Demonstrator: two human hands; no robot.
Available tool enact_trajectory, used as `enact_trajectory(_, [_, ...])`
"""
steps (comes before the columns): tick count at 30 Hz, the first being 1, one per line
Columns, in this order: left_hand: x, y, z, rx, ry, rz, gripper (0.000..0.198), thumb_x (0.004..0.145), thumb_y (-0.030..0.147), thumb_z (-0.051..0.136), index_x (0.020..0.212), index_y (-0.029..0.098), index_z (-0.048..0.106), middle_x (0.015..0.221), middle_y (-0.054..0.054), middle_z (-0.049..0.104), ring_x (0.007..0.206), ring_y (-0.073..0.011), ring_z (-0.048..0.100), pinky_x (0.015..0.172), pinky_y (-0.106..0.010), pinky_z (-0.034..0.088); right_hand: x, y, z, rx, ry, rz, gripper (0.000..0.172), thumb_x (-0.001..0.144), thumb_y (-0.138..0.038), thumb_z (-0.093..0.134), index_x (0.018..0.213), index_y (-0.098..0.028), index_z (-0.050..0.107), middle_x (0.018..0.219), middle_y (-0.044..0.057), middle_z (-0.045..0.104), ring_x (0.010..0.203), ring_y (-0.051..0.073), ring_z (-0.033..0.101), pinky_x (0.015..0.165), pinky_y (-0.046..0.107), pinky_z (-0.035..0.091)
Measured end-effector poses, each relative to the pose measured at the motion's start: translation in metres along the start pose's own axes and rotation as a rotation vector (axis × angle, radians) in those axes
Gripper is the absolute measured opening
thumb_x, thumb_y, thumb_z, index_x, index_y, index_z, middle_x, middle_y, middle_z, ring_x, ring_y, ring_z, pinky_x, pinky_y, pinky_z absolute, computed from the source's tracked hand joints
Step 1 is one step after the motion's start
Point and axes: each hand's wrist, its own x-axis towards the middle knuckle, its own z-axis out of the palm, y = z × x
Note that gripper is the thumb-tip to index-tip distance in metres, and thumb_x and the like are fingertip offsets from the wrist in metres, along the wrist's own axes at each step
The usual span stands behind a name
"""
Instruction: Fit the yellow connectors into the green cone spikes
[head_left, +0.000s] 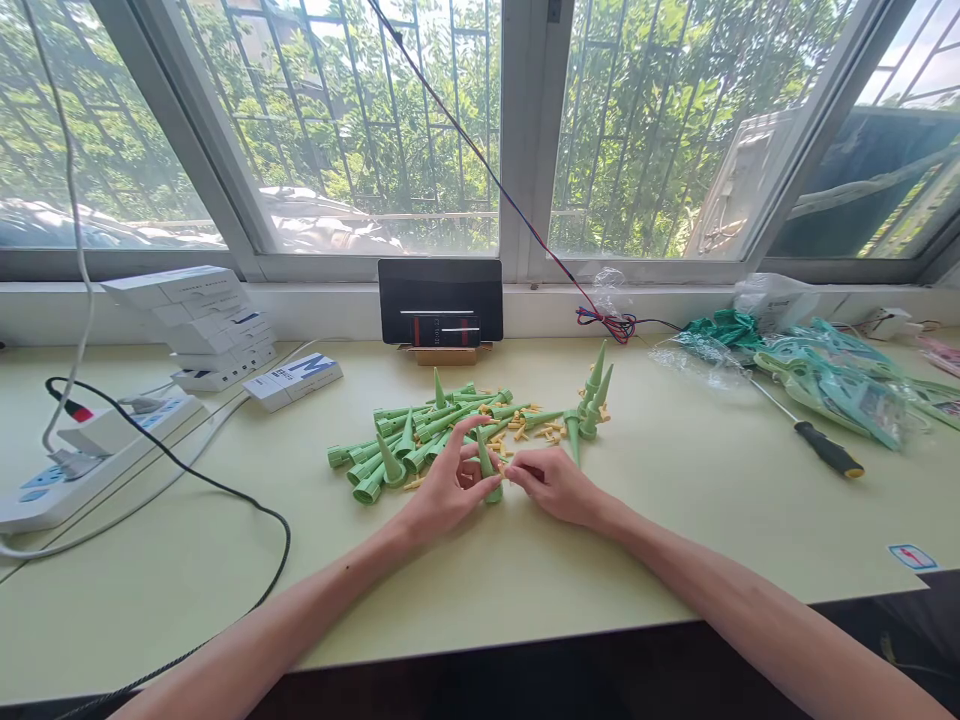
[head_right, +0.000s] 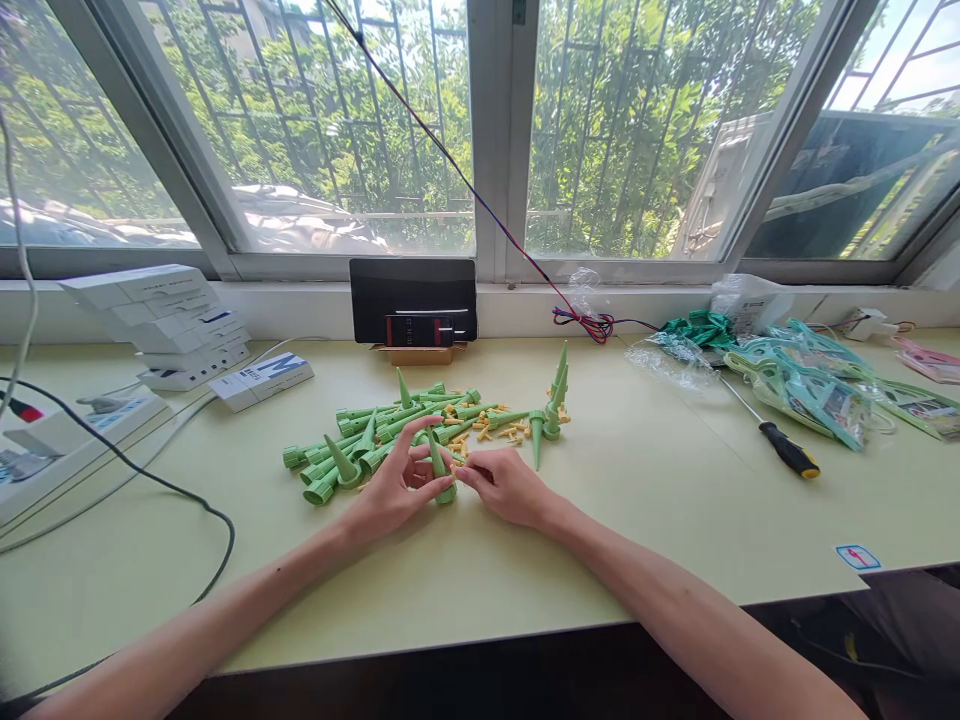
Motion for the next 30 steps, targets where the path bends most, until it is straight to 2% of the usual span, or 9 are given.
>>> enact_trajectory(6, [0.001,-0.003,0.000,-0.029,0.002,-0.020,0.064,0.088,0.038,0.065,0.140,0.030,0.029,0.093,0.000,0.061,0.057,-0.0064,0.047,0.051,-0.018,0.037,-0.001,-0.004,-0.002,0.003,0.002,0.006,0.023,0.094,-0.027,0.055,0.073,-0.018,0.059,0.061,-0.003,0.049,0.057,0.011,0.040,0.056,0.024,0.032])
enact_trajectory(12, [0.003,-0.005,-0.001,-0.024,0.023,-0.040,0.059,0.087,0.039,0.066,0.137,0.028,0.036,0.095,-0.002,0.063,0.060,-0.0076,0.051,0.053,-0.020,0.040,-0.001,-0.005,-0.003,0.010,0.019,0.009,0.004,0.086,-0.021,0.064,0.085,-0.018,0.062,0.076,-0.001,0.061,0.058,0.010,0.047,0.056,0.023,0.038])
enact_trajectory(16, [0.004,-0.006,-0.002,0.009,0.017,-0.041,0.046,0.087,0.040,0.066,0.126,0.023,0.048,0.093,-0.002,0.064,0.060,-0.0083,0.051,0.054,-0.021,0.042,-0.001,-0.002,-0.002,0.008,0.025,0.018,0.003,0.086,-0.020,0.065,0.086,-0.018,0.063,0.075,-0.001,0.061,0.059,0.010,0.049,0.058,0.023,0.040])
enact_trajectory(19, [0.005,-0.008,-0.003,0.058,0.013,-0.040,0.035,0.086,0.044,0.066,0.108,0.017,0.061,0.088,-0.003,0.064,0.062,-0.0108,0.054,0.053,-0.022,0.041,-0.001,-0.002,-0.001,0.013,0.028,0.019,0.004,0.086,-0.020,0.066,0.084,-0.018,0.062,0.073,-0.001,0.061,0.059,0.010,0.049,0.057,0.023,0.039])
enact_trajectory(21, [0.005,-0.011,-0.003,0.082,0.011,-0.043,0.035,0.084,0.047,0.067,0.098,0.015,0.065,0.085,-0.004,0.065,0.062,-0.0117,0.054,0.053,-0.023,0.041,-0.001,-0.002,-0.001,0.014,0.032,0.018,0.006,0.086,-0.018,0.066,0.082,-0.018,0.062,0.072,-0.002,0.061,0.058,0.010,0.048,0.057,0.023,0.039])
enact_trajectory(25, [0.005,-0.015,-0.004,0.102,-0.001,-0.044,0.037,0.083,0.049,0.067,0.095,0.014,0.067,0.078,-0.003,0.063,0.059,-0.0109,0.051,0.051,-0.022,0.038,-0.001,-0.002,-0.001,0.010,0.035,0.026,0.010,0.085,-0.016,0.067,0.078,-0.018,0.060,0.069,-0.003,0.058,0.057,0.010,0.045,0.056,0.022,0.036])
enact_trajectory(30, [0.005,-0.014,-0.005,0.135,-0.016,-0.060,0.031,0.084,0.043,0.067,0.097,0.015,0.066,0.068,0.002,0.055,0.054,-0.0082,0.040,0.049,-0.021,0.032,0.000,0.000,0.001,-0.008,0.032,0.026,0.010,0.084,-0.015,0.068,0.078,-0.017,0.061,0.067,-0.003,0.057,0.059,0.010,0.046,0.057,0.022,0.036])
